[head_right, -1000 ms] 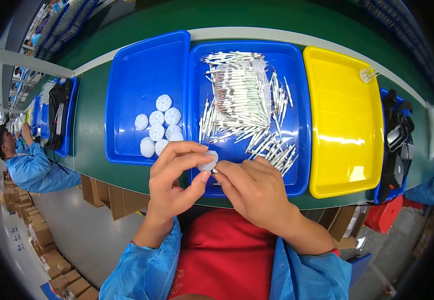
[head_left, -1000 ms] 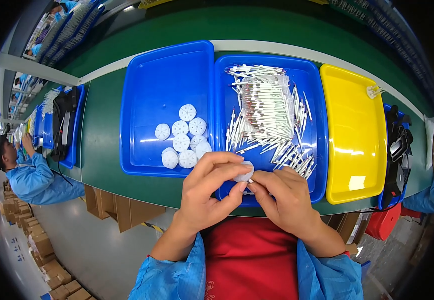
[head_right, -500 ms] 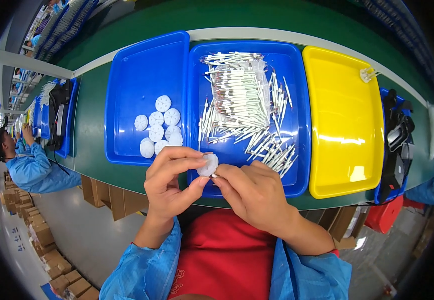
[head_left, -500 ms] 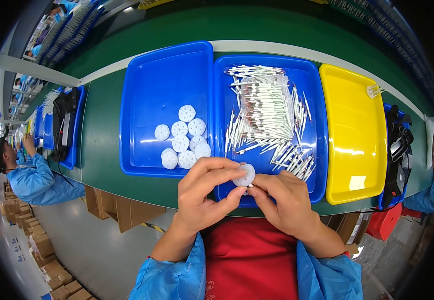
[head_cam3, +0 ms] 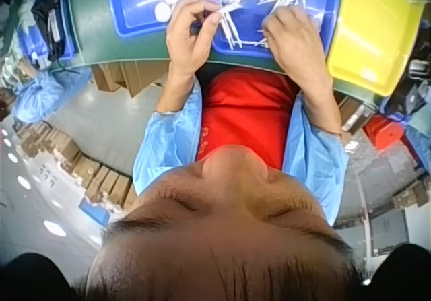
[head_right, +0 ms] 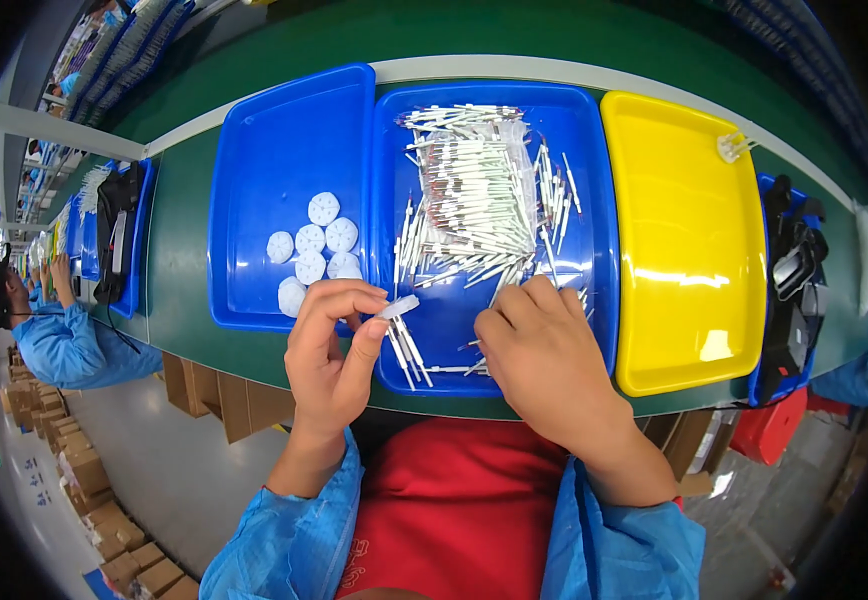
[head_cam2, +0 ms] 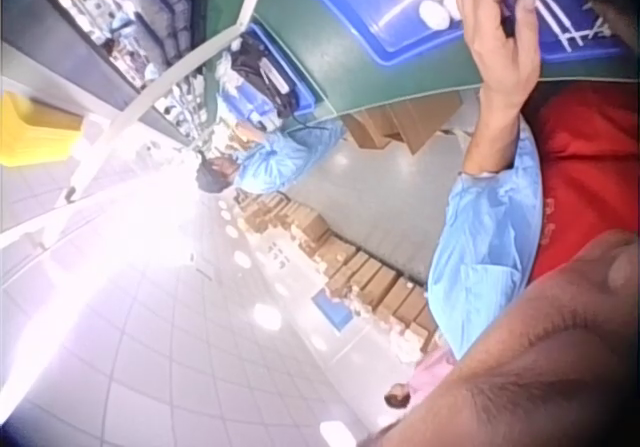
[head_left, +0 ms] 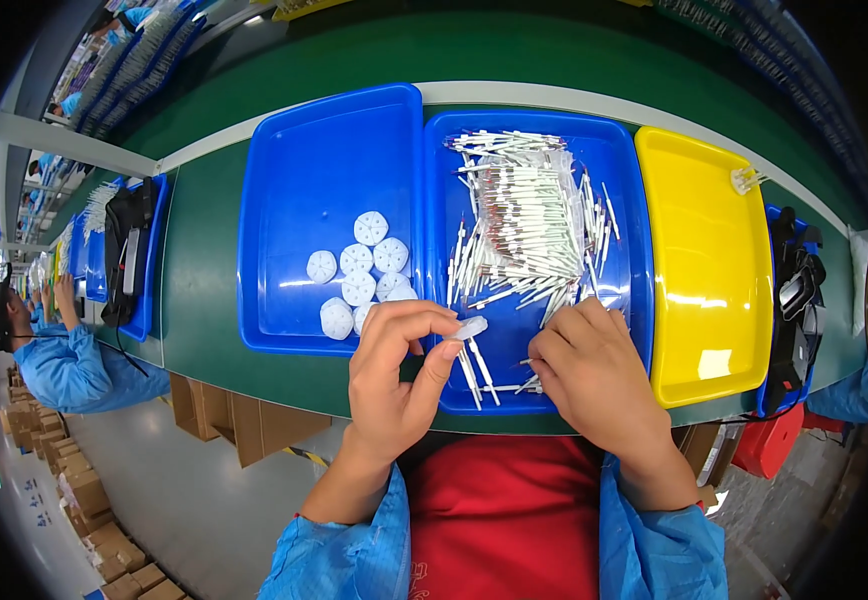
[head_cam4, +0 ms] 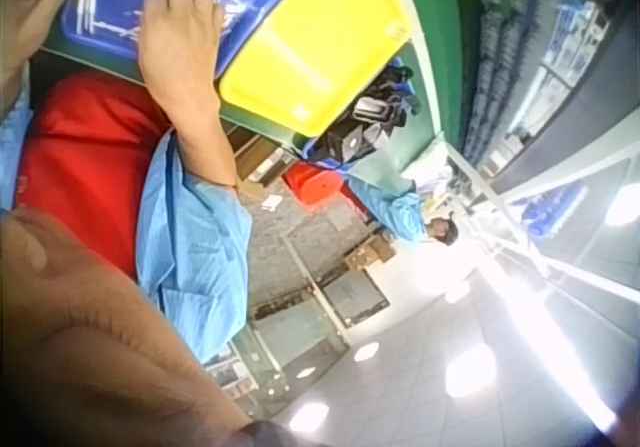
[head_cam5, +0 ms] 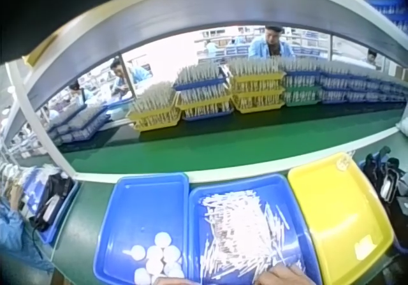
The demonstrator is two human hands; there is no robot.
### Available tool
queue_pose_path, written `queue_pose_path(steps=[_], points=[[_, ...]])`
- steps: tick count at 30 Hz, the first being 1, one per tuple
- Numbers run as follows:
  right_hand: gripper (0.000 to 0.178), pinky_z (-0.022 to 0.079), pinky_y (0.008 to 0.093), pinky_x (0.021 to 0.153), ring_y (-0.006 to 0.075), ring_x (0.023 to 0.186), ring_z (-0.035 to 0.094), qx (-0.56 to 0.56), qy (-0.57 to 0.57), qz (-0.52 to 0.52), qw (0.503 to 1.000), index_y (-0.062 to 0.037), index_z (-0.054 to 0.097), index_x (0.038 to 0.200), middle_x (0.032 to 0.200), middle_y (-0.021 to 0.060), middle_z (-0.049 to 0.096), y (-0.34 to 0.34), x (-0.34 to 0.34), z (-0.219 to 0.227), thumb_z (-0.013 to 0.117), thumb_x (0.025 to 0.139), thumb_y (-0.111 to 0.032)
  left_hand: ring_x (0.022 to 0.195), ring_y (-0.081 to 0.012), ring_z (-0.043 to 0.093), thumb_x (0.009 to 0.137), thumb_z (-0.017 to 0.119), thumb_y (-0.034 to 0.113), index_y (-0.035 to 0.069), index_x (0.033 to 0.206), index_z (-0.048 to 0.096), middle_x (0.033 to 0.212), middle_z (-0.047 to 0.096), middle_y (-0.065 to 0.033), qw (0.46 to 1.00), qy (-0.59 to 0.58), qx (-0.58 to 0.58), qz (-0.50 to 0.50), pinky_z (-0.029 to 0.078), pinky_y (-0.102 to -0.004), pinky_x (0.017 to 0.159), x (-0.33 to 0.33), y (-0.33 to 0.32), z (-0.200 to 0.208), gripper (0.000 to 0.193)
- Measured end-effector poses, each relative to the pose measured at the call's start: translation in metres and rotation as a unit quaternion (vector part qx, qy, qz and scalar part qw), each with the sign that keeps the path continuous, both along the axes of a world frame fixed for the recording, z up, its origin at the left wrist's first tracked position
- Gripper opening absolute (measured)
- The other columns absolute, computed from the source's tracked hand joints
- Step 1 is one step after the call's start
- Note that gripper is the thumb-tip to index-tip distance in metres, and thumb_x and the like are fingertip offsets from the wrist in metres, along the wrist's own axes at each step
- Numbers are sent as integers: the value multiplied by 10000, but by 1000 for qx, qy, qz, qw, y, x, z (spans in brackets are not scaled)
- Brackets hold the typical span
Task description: The person assembles components by inserting pins into circular bases by hand and placing the finished units onto a tray. The person then lifts the loaded tray onto an upper shelf before assembling additional components.
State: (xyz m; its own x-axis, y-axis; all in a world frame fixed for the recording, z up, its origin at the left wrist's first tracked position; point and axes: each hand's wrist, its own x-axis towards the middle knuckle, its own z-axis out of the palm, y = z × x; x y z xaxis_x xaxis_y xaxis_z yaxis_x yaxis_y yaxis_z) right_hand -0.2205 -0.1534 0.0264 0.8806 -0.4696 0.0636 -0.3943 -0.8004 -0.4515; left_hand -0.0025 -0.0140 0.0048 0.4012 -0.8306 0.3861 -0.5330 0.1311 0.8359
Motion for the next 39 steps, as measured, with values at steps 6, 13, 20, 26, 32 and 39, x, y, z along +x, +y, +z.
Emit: queue_pose_path(steps=[6,13,20,26,32,39], points=[[160,495,455,924,327,1054,654,62,-116,-27,991,-70,728,1079,1078,94,710,0,11,-8,831,959,-94,965,-155,762,1104,740,-6,-52,1244,716,1199,776,-163,984,178,21,-4,619,-287,841,-8,5,-7,150],[170,507,448,831,329,906,682,122,-201,-60,970,-58,730,1108,977,102,737,11,21,-3,842,983,-79,1106,-176,794,1126,690,-35,-90,1401,664,1248,732,-134,952,295,68,-50,653,-289,933,-14,8,-4,282],[137,511,448,717,335,778,682,108,-222,-60,967,-39,746,1053,884,117,729,11,17,-4,848,963,-52,1146,-191,795,1124,676,-52,-101,1408,670,1290,703,-145,953,290,57,-69,663,-307,982,-14,7,-2,288],[144,528,434,684,331,763,713,152,-225,-79,959,-29,759,1044,890,127,757,13,17,-4,869,957,-61,1142,-209,775,1059,750,-71,-60,1337,741,1294,701,-156,975,201,39,-84,672,-312,960,-10,4,-5,278],[176,533,400,637,280,702,713,187,-225,-72,954,-36,776,1049,839,104,757,15,18,-4,906,945,-94,1135,-217,773,1010,815,-66,-55,1253,764,1283,712,-165,968,237,32,-76,683,-314,929,-14,2,-2,249],[161,514,395,619,258,668,686,233,-235,-87,940,-52,780,1028,788,73,735,23,19,-2,909,938,-88,1069,-200,790,989,846,-58,-63,1212,756,1220,740,-151,965,252,35,-69,687,-308,899,-15,3,-4,240]])
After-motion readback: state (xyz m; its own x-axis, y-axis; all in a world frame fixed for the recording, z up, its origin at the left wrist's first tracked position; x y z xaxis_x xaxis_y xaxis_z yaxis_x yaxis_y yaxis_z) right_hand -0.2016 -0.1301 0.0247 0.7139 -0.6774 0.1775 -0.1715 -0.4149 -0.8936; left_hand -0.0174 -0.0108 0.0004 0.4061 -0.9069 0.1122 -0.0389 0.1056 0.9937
